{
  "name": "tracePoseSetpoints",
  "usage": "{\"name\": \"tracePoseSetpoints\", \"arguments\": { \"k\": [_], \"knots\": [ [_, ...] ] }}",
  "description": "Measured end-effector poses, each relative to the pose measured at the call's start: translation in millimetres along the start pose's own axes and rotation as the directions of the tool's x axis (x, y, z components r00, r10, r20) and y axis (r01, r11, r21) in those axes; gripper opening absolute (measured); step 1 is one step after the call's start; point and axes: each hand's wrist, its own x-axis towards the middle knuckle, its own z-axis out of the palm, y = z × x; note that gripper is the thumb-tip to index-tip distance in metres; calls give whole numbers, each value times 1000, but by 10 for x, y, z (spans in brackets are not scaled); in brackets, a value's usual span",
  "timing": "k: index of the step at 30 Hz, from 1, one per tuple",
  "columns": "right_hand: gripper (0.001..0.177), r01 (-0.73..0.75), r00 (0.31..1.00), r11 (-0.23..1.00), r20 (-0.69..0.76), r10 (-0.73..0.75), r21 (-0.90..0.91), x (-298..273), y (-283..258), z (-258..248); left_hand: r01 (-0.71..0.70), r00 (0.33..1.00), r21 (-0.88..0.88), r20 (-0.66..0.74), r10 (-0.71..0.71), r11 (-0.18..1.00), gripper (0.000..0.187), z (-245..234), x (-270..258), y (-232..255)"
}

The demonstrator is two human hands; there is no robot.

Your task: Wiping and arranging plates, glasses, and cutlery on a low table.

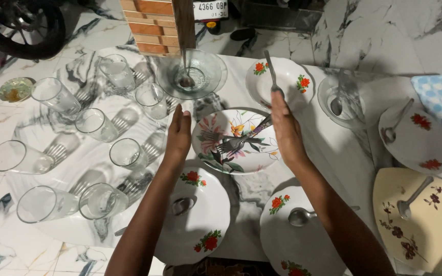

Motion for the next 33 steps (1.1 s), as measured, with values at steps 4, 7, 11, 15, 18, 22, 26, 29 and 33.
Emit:
{"name": "tracePoseSetpoints", "arguments": {
  "k": [4, 7, 11, 15, 18, 22, 26, 29, 33],
  "knots": [
    [68, -13, 998, 992, 63, 5, 127, 494, 419, 98, 62, 998, -67, -4, -62, 996, 72, 91, 307, -146],
    [70, -35, 997, 992, 76, 26, 120, 876, 791, 191, 73, 997, -189, -5, -75, 979, 72, 143, 617, -473],
    [71, -185, 983, 982, 15, 185, -30, 1260, 931, 444, 41, 998, -315, -31, -53, 948, 72, 163, 919, -720],
    [72, -321, 947, 928, -91, 309, -191, 1525, 1081, 576, 64, 993, -298, -74, -89, 952, 70, 222, 938, -456],
    [71, -240, 970, 966, 4, 242, -99, 1811, 1945, 376, 53, 990, -343, -105, -94, 938, 65, 248, 1178, -682],
    [68, -284, 958, 959, 31, 285, -19, 1920, 2073, 393, 47, 981, -350, -159, -109, 935, 56, 266, 1436, -1017],
    [64, -244, 969, 940, -88, 229, -237, 1992, 2064, 383, -3, 986, -322, -158, -50, 947, 45, 260, 1435, -1080],
    [63, -283, 959, 877, -149, 243, -388, 1912, 1732, 441, -5, 988, -335, -150, -47, 942, 42, 298, 1364, -946],
    [63, -313, 949, 813, -184, 254, -491, 1830, 1589, 382, 16, 984, -305, -162, -69, 952, 35, 355, 1366, -932]
  ]
}}
